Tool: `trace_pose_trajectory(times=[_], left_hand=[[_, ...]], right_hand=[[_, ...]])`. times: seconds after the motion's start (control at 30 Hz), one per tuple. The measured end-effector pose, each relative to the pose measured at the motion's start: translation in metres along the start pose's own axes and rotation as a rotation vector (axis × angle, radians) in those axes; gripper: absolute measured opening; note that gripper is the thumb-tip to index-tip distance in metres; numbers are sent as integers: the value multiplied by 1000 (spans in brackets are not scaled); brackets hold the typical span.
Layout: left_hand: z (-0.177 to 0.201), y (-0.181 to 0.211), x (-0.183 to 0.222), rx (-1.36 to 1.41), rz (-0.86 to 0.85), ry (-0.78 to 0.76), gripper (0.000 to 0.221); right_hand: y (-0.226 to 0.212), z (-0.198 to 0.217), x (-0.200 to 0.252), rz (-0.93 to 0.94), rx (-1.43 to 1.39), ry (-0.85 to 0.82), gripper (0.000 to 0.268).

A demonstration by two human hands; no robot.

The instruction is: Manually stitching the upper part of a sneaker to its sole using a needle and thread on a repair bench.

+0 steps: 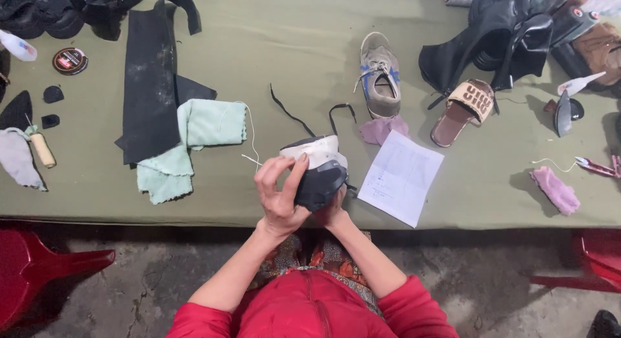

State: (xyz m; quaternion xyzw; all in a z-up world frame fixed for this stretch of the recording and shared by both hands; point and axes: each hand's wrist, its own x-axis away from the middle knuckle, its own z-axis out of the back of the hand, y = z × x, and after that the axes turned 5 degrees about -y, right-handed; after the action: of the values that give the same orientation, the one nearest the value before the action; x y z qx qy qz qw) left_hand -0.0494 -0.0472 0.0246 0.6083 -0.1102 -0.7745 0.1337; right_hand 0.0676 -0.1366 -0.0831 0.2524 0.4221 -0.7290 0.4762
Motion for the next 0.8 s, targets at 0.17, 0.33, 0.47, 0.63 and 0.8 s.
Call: trace_pose_trajectory(times=[0.17, 0.33, 0.47, 0.63, 0.8], left_hand=[[8, -9, -18, 23, -1, -47, 42], [13, -13, -27, 56, 4, -85, 39], [15, -18, -30, 33, -34, -82, 36], [16, -25, -30, 1, -50, -79, 34], [13, -31, -33, 38, -43, -98, 40]], right_hand=[[14, -8, 4, 19, 13, 2, 24], [19, -14, 4, 43, 26, -5, 20], [14, -18, -7, 59, 41, 1, 18], [14, -25, -9, 80, 50, -6, 16], [17, -29, -12, 104, 63, -3, 16]])
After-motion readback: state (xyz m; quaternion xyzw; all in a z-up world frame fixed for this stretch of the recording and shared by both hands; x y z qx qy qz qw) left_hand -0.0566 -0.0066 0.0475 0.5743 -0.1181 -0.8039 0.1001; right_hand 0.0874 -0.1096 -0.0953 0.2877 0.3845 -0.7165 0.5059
